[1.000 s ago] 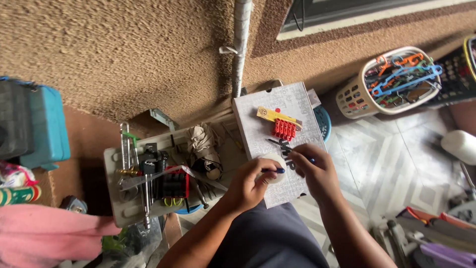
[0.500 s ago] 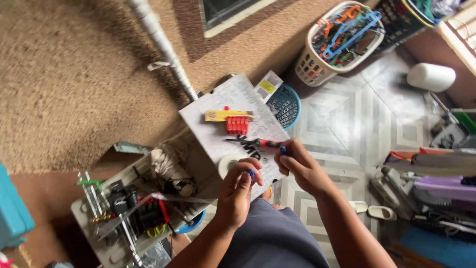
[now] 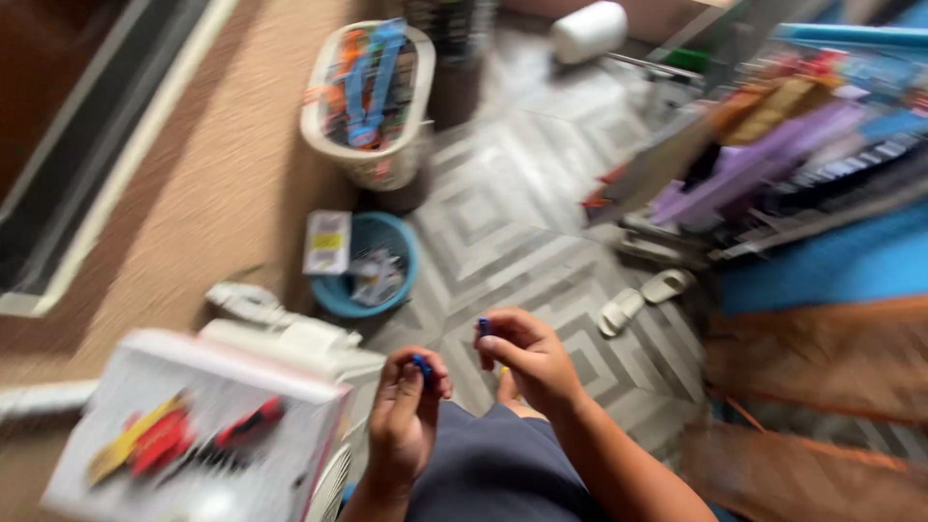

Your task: Repairing a broken blue plastic laundry drying rack by replacing or fixing joints using a screwdriver and small components.

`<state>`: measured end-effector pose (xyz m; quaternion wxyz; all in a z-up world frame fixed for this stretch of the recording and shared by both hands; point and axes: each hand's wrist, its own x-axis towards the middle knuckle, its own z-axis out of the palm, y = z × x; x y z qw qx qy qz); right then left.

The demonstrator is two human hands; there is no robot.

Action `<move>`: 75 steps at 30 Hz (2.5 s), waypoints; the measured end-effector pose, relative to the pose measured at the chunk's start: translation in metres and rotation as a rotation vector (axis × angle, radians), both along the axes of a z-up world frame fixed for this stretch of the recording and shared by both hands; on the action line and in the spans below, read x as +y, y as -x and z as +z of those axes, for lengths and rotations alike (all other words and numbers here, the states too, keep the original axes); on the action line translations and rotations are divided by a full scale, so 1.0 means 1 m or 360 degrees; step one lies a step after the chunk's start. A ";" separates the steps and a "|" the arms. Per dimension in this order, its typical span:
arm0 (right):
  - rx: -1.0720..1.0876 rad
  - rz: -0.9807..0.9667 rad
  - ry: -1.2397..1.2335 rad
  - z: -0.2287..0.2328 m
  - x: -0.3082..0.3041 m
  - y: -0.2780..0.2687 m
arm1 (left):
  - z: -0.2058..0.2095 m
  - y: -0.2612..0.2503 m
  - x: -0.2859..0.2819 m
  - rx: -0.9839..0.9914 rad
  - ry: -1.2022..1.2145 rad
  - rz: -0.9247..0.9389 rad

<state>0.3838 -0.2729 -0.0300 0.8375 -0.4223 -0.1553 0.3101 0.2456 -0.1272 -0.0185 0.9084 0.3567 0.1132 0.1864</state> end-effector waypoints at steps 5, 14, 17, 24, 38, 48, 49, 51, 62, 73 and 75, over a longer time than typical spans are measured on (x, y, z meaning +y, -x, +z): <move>0.0027 -0.0158 0.0123 0.009 -0.087 -0.073 | -0.010 -0.107 -0.059 -0.0054 0.0048 -0.0329; -0.0035 -0.0674 0.0112 0.016 -0.209 -0.137 | -0.004 -0.254 -0.160 -0.0150 0.0222 -0.1058; -0.0079 -0.0894 0.0190 0.032 -0.237 -0.147 | 0.009 -0.294 -0.193 -0.0108 0.0227 -0.1304; 0.0013 -0.1499 0.0084 0.017 -0.309 -0.144 | 0.005 -0.370 -0.274 -0.0131 -0.0079 -0.1996; 0.0067 -0.3111 0.0467 -0.057 -0.624 -0.033 | -0.032 -0.376 -0.590 -0.0485 -0.1262 -0.2524; -0.0477 -0.3529 0.2201 0.051 -0.819 -0.064 | 0.010 -0.369 -0.905 -0.0924 -0.1236 -0.2135; -0.0615 -0.3610 0.2282 0.060 -0.830 -0.071 | 0.028 -0.369 -0.924 -0.0884 -0.1329 -0.2064; -0.0773 -0.3697 0.2346 0.075 -0.853 -0.083 | 0.053 -0.373 -0.960 -0.0856 -0.1425 -0.1980; -0.0739 -0.3683 0.2143 0.081 -0.916 -0.120 | 0.071 -0.376 -1.040 -0.1236 -0.1315 -0.1587; -0.0896 -0.3584 0.2277 0.097 -0.888 -0.103 | 0.120 -0.364 -0.988 -0.1413 -0.1621 -0.1595; -0.0882 -0.3588 0.2255 0.095 -0.886 -0.103 | 0.114 -0.369 -0.988 -0.1218 -0.1475 -0.1754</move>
